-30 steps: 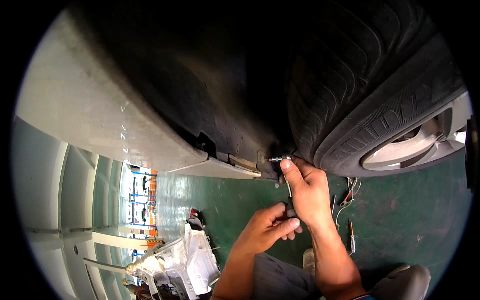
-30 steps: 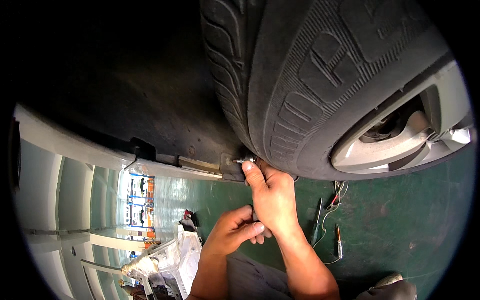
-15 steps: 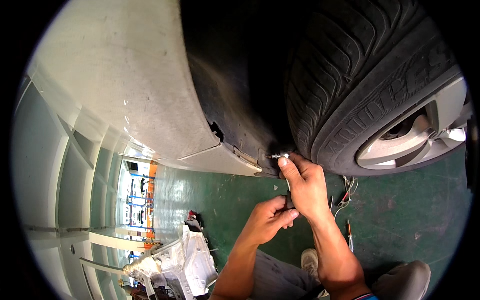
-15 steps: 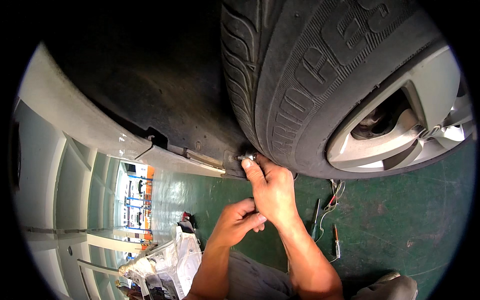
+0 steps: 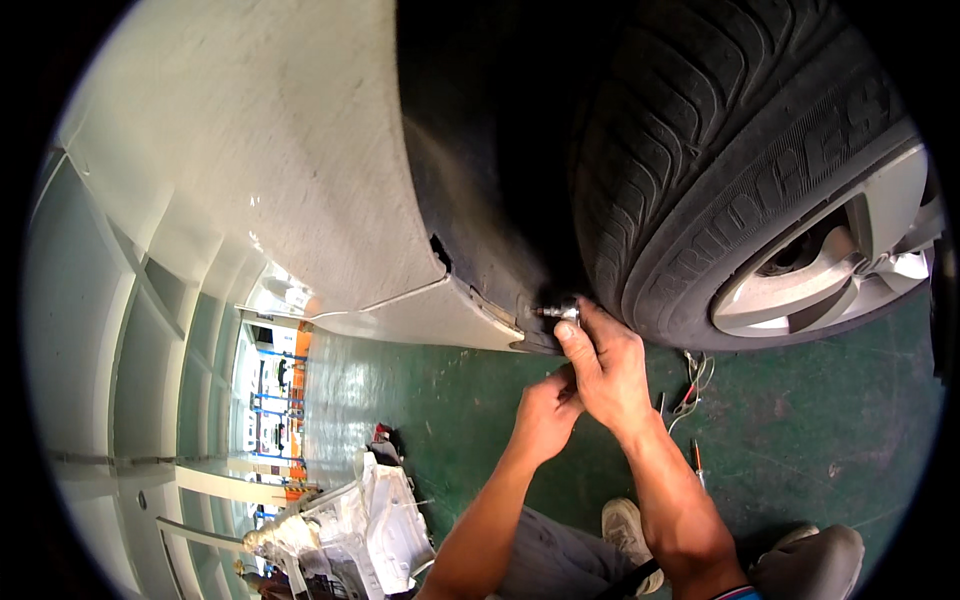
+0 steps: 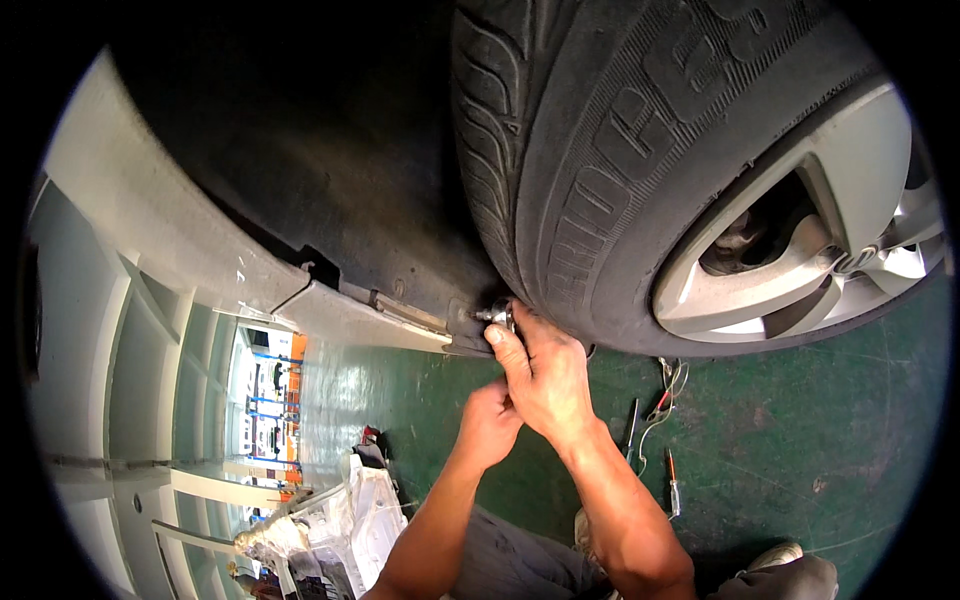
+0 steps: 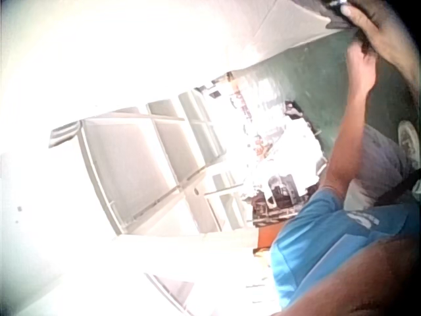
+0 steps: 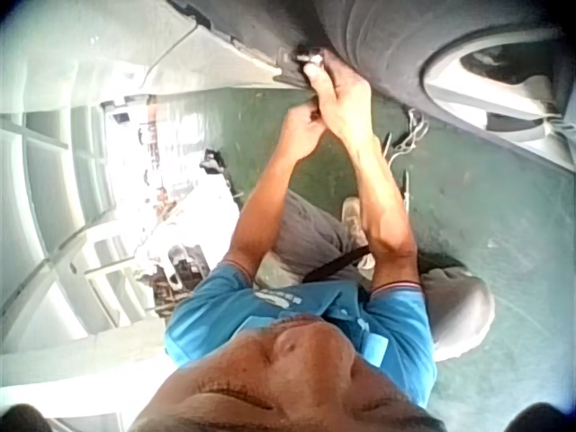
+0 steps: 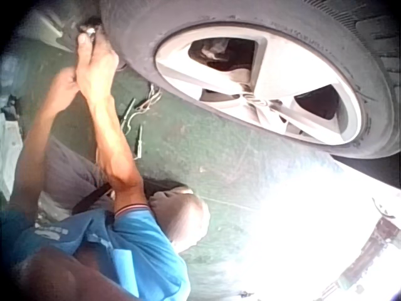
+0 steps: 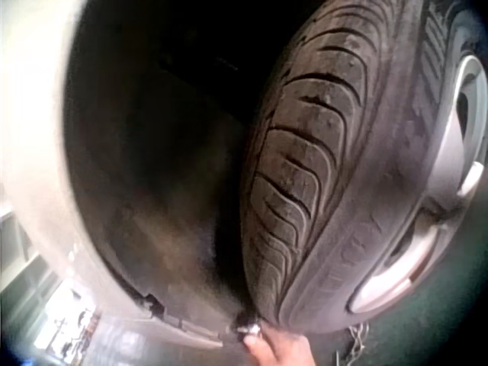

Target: The person retrieves a screwdriver from a tool chest, walks to a white car, and kneels to work on the wheel arch area. They use the screwdriver to pry and adjust a plastic trim piece near the tire, then use a socket wrench to tighten a bolt securing the trim.

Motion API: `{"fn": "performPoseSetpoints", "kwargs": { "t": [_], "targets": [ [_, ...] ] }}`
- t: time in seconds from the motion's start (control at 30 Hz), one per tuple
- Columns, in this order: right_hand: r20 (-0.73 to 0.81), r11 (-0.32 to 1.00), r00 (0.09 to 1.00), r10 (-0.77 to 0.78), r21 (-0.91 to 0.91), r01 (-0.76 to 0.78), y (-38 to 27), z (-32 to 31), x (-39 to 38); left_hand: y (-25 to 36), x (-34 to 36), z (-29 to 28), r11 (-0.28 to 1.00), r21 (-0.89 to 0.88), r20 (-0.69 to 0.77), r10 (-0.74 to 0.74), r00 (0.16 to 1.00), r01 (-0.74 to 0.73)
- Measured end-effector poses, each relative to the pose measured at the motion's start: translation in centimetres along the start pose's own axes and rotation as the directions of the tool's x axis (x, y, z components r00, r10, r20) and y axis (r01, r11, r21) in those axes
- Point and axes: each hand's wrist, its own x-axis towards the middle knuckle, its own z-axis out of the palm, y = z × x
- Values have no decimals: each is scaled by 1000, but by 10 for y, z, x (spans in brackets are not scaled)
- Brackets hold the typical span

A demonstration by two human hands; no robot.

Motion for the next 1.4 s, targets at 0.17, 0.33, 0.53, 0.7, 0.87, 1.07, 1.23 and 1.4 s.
{"fn": "performPoseSetpoints", "kwargs": {
  "t": [0.17,0.33,0.53,0.7,0.87,1.07,1.23,1.4],
  "targets": [
    [7,995,997,79,67,-79,-9,5,0,7,-6,-6,993,106,-9,-51,999,52],
    [139,931,935,327,120,-344,-33,-13,9,41,-25,-21,961,-170,280,-165,946,218],
    [162,944,937,309,70,-323,-31,-14,8,48,-23,-15,977,54,167,-214,962,207],
    [34,988,995,96,122,-99,-11,-2,-3,8,3,14,931,362,-171,8,985,55],
    [31,988,993,118,94,-120,-23,-6,-1,12,-4,7,956,292,-54,-18,998,33],
    [196,922,903,383,-16,-387,-42,-21,11,50,-30,-20,969,115,173,-234,957,217],
    [76,954,955,288,-112,-279,-50,-14,5,40,-34,-6,986,139,-18,-87,996,89],
    [223,961,935,275,-68,-267,-42,-21,10,37,-35,-4,994,60,23,-93,995,92]
  ]
}}
